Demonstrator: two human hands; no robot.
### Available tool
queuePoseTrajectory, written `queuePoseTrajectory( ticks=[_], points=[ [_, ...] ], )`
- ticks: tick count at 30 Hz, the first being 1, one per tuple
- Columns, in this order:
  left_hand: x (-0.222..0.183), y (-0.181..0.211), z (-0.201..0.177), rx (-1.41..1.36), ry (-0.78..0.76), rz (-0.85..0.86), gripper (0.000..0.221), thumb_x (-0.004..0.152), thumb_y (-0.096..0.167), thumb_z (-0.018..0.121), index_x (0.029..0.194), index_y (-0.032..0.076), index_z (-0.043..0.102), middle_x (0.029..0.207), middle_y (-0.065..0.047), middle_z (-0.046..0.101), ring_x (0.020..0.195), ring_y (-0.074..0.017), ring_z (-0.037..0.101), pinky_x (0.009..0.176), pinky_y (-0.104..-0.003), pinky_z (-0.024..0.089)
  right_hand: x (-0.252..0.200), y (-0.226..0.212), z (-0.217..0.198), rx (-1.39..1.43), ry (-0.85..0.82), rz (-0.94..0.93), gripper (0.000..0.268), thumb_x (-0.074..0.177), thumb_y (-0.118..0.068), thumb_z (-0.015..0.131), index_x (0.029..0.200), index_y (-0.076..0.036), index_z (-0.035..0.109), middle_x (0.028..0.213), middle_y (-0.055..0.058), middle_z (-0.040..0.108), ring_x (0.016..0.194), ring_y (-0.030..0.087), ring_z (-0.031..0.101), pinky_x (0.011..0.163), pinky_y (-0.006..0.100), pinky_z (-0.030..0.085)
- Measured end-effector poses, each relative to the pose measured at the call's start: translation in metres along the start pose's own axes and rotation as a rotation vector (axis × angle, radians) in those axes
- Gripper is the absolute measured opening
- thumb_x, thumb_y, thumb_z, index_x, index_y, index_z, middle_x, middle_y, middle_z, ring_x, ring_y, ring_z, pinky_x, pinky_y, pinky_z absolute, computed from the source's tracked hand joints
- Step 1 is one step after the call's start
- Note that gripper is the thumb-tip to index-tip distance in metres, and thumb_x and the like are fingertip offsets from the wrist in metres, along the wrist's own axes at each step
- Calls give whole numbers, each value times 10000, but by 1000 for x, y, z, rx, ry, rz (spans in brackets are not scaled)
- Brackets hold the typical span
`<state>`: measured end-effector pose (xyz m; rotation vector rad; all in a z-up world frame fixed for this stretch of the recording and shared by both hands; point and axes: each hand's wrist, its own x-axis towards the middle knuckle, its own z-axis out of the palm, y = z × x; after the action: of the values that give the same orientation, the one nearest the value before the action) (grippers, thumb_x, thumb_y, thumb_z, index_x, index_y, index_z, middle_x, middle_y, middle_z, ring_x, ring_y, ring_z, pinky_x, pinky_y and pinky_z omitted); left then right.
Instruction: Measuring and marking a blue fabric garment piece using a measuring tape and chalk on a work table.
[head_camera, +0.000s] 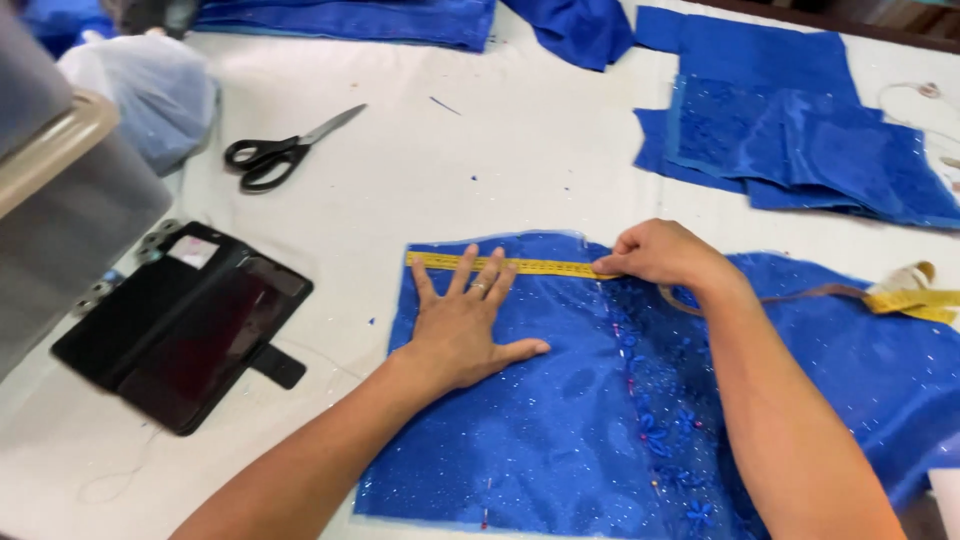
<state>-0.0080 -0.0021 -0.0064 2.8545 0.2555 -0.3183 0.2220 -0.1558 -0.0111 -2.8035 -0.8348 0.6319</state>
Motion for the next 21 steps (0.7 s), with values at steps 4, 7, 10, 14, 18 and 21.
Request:
queuePoseTrajectory(
  ticks=[4, 7, 10, 14, 18, 21],
  points=[
    [1, 2, 0, 18, -38, -6, 987, 879, 778, 384, 1588, 117, 200, 1676, -97, 138, 1548, -356, 18, 1073, -818, -102, 11, 12, 8, 1, 12, 14, 401, 700, -564, 773, 866, -202, 822, 900, 94, 782, 1024, 289, 708, 876, 384, 546],
    [3, 2, 2, 12, -9, -12, 981, 880, 783, 395, 1583, 121, 219, 1668, -100, 164, 1545, -356, 38, 1074, -806, -121, 11, 12, 9, 20, 21, 18, 373, 688, -548, 786, 853, -214, 817, 859, 65, 776, 979, 264, 717, 848, 370, 548],
    [5, 3, 3, 40, -5, -23, 967, 883, 789, 391, 1580, 136, 237, 1663, -103, 185, 1543, -358, 54, 1077, -807, -105, 7, 9, 6, 27, 31, 20, 375, 667, -583, 791, 827, -244, 813, 829, 36, 766, 946, 241, 723, 829, 350, 550],
    [8, 4, 1, 82, 11, -39, 901, 900, 782, 343, 1552, 161, 317, 1642, -111, 246, 1540, -357, 107, 1076, -812, -80, 4, 5, 6, 45, 15, 12, 339, 699, -514, 776, 844, -210, 805, 865, 62, 762, 986, 265, 708, 863, 389, 540],
    [19, 3, 2, 168, 129, -1, 799, 935, 749, 303, 1433, 161, 515, 1588, -116, 370, 1518, -354, 206, 1108, -779, -4, -5, -1, 1, 43, 27, 9, 334, 693, -496, 781, 856, -205, 801, 861, 42, 761, 992, 258, 709, 858, 392, 541],
    [50, -6, 24, 243, 245, 92, 760, 973, 705, 299, 1288, 103, 639, 1431, -132, 527, 1394, -320, 396, 1131, -622, 245, -5, -2, -1, 37, 36, 5, 349, 691, -502, 782, 865, -200, 793, 862, 40, 760, 998, 258, 707, 858, 400, 540]
  ],
)
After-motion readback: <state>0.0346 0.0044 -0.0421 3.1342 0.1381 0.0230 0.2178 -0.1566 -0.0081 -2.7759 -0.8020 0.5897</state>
